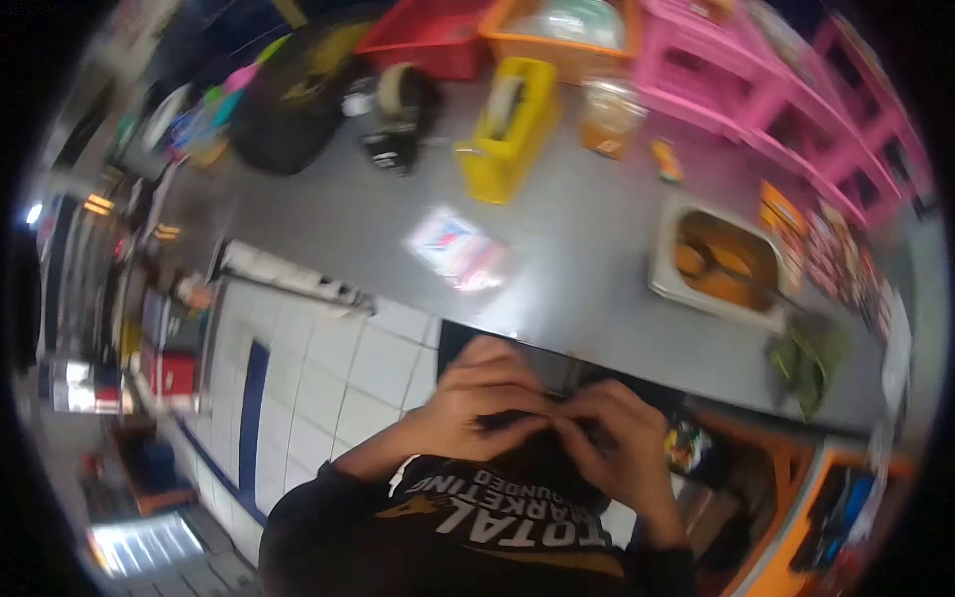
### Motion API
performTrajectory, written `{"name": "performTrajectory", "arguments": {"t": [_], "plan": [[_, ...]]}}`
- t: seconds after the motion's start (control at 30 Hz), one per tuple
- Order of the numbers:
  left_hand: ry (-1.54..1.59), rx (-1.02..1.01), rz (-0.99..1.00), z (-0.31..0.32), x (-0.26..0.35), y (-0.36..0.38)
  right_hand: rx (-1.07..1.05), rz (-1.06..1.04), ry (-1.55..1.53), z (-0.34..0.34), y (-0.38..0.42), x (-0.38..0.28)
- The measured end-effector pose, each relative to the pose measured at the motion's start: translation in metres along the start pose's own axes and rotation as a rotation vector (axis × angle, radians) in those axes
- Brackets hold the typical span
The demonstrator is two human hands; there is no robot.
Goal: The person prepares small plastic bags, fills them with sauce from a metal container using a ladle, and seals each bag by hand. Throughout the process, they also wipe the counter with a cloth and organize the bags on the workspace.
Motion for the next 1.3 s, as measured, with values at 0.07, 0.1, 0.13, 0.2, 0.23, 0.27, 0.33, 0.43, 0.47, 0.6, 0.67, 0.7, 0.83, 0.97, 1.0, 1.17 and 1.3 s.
{"name": "performTrajectory", "arguments": {"t": [0.07,0.1,0.13,0.2,0.23,0.27,0.33,0.43,0.47,0.6,0.67,0.7,0.83,0.97,1.0,1.17,1.3], "plan": [[-0.050,-0.035,0.008,-0.001,0.006,-0.004,-0.003,0.040,-0.008,-0.001,0.000,-0.004],[-0.064,-0.035,0.015,0.000,0.007,-0.006,-0.001,0.022,-0.001,-0.002,0.001,-0.004],[-0.072,-0.035,0.040,0.002,0.008,-0.010,-0.003,-0.003,0.003,-0.004,0.002,-0.002],[-0.095,-0.021,0.075,0.001,0.007,-0.014,-0.019,-0.043,0.027,-0.003,0.003,0.001],[-0.098,-0.032,0.081,0.001,0.009,-0.016,-0.014,-0.036,0.018,-0.005,0.004,0.000],[-0.106,-0.041,0.088,0.000,0.010,-0.020,-0.008,-0.034,0.009,-0.006,0.004,0.000],[-0.131,-0.053,0.080,-0.004,0.017,-0.028,0.028,-0.038,0.007,-0.010,0.004,0.001],[-0.208,-0.044,0.083,-0.013,0.020,-0.035,0.099,-0.031,-0.009,-0.017,0.002,0.004],[-0.203,-0.056,0.082,-0.016,0.020,-0.038,0.105,-0.014,-0.036,-0.020,0.000,0.003],[-0.278,-0.043,0.143,-0.023,0.029,-0.057,0.185,-0.015,-0.076,-0.026,-0.012,0.005],[-0.283,-0.070,0.128,-0.027,0.036,-0.067,0.208,-0.041,-0.080,-0.028,-0.019,0.004],[-0.284,-0.085,0.119,-0.029,0.040,-0.071,0.220,-0.051,-0.082,-0.030,-0.021,0.005],[-0.354,-0.094,0.114,-0.040,0.041,-0.083,0.319,-0.118,-0.052,-0.035,-0.025,0.019],[-0.401,-0.045,0.146,-0.039,0.041,-0.098,0.371,-0.098,-0.067,-0.035,-0.034,0.021],[-0.407,-0.036,0.153,-0.039,0.042,-0.103,0.388,-0.086,-0.062,-0.036,-0.036,0.021],[-0.442,0.003,0.125,-0.055,0.030,-0.147,0.439,0.006,0.029,-0.043,-0.035,0.021],[-0.452,-0.088,0.041,-0.061,-0.001,-0.207,0.431,0.178,-0.406,-0.045,-0.012,0.031]]}}
Point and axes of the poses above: each hand's wrist, its own y-axis away from the middle knuckle, its own z-axis out of the palm, x = y × z, the point moved 1 cm from there along -y, towards the middle knuckle, and after that the axes turned 12 degrees about -z, right-handed, at the moved point
